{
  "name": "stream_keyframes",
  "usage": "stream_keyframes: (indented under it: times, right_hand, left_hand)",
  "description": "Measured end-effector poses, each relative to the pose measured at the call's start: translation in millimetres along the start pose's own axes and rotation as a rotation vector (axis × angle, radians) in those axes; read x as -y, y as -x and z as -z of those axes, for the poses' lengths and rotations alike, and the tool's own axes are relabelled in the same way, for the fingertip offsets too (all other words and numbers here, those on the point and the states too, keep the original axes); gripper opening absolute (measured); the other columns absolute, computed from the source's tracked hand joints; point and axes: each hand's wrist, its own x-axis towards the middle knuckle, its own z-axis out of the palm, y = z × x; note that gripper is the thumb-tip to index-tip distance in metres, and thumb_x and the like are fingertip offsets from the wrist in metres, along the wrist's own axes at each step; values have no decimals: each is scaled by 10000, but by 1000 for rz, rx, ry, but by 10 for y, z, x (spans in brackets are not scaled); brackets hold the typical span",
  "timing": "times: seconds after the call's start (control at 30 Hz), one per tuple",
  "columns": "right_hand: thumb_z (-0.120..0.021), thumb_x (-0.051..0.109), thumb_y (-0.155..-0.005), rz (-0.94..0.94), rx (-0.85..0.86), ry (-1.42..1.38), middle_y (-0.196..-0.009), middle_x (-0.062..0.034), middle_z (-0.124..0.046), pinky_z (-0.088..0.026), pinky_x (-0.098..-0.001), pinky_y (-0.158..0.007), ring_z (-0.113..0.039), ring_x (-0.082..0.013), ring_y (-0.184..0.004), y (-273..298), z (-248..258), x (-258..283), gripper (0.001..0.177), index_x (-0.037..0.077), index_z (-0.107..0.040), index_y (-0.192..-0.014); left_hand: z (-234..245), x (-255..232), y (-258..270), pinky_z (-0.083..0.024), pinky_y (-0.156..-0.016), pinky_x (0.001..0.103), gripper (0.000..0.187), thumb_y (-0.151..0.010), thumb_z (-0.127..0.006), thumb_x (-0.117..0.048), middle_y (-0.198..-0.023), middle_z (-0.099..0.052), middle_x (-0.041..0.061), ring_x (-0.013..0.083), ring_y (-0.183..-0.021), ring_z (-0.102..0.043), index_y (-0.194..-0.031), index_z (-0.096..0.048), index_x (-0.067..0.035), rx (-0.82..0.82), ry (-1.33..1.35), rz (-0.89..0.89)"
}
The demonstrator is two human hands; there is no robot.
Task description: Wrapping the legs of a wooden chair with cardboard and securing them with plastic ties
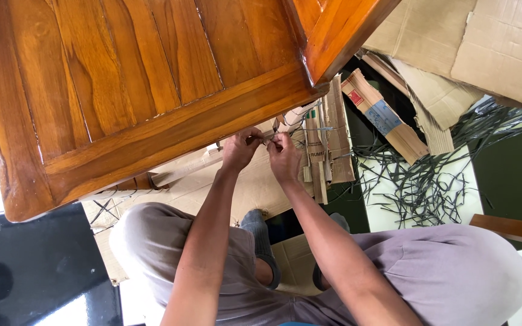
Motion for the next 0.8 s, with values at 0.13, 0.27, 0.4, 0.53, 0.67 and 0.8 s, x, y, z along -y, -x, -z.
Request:
stream_keyframes:
  times: [0.13,0.27,0.4,0.53,0.67,0.8]
  right_hand:
    - [-785,246,-839,-147,16,-36,-668,8,-743,-580,-338,-684,-760,-201,-709,36,0,158,154,221,-635,-866]
    - [-752,161,-869,-211,67,-62,-735,-32,-773,-603,-337,-691,-773,-181,-727,31,1,152,56,197,-750,-911]
    - [-717,126,-907,-192,128,-60,-766,-60,-781,-620,-333,-697,-781,-189,-765,32,9,198,117,204,-787,-959]
    - [-670,134,-940,-207,194,-107,-791,-70,-783,-611,-373,-718,-781,-214,-767,59,-47,164,126,165,-772,-1007]
    - [-690,168,-964,-524,267,-702,-782,-15,-708,-572,-197,-634,-654,-77,-664,62,-104,107,65,110,-719,-975]
    - [-770,191,-930,-614,232,-872,-775,-26,-721,-568,-178,-595,-661,-68,-620,23,-165,-31,110,95,-722,-956]
  left_hand:
    - [21,2,-6,-559,-963,341,163,-867,-753,-324,-988,-771,-143,137,-1057,-721,-1004,-763,-412,10,49,-12]
    - [39,-4,37,-547,-1000,373,165,-874,-751,-288,-1033,-780,-85,207,-1096,-712,-1014,-770,-374,-5,71,-59]
    - [-5,57,5,-544,-1002,370,167,-861,-775,-285,-1047,-782,-78,199,-1104,-713,-1012,-778,-356,-35,130,-89]
    - [-10,21,13,-552,-1006,390,155,-888,-761,-262,-1046,-786,-54,214,-1106,-715,-1031,-780,-320,-53,147,-103]
    - [33,-16,39,-571,-966,440,230,-984,-705,-441,-1021,-784,44,290,-1059,-724,-1001,-789,-227,-162,89,-179]
    - [45,28,52,-528,-1047,417,155,-874,-800,-348,-1092,-786,55,289,-1152,-699,-975,-792,-231,-66,217,-251]
